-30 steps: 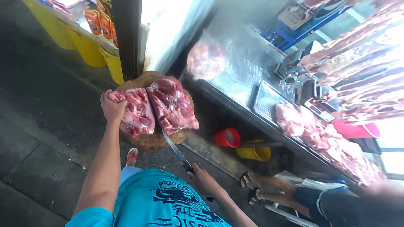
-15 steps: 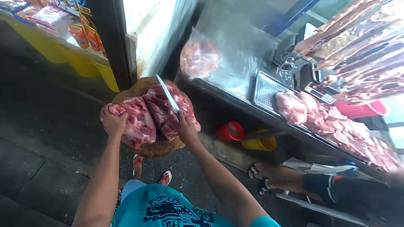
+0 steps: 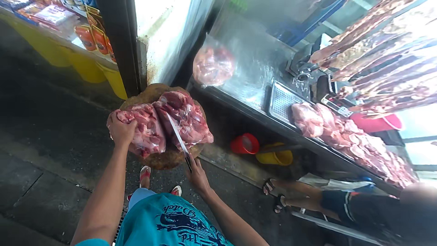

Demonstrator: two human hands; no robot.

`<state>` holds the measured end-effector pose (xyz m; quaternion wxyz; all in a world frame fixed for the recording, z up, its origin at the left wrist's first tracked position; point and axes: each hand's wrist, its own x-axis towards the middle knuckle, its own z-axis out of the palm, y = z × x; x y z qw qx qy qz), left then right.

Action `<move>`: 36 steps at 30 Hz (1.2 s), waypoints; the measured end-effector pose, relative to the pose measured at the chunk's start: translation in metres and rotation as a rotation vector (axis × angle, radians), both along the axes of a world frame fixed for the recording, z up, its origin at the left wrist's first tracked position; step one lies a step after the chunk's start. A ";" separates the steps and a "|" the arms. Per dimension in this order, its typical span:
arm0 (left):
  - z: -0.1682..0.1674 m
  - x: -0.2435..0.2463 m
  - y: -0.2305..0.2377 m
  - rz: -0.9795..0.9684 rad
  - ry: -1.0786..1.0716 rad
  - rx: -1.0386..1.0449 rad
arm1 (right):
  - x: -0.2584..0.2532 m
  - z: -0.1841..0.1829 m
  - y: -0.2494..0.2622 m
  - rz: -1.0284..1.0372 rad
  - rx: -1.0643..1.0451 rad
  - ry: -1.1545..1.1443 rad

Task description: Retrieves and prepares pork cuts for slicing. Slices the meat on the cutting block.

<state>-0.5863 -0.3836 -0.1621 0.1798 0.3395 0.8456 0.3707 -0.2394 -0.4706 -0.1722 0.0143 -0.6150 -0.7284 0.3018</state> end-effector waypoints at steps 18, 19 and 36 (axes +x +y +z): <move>-0.004 -0.005 -0.023 0.121 -0.113 0.101 | 0.034 0.030 -0.029 -0.114 -0.372 0.438; -0.004 -0.009 -0.024 0.140 -0.132 0.107 | 0.037 0.029 -0.031 -0.153 -0.444 0.612; -0.016 -0.018 -0.025 0.177 -0.290 0.215 | 0.043 -0.016 -0.031 -0.208 -0.843 0.527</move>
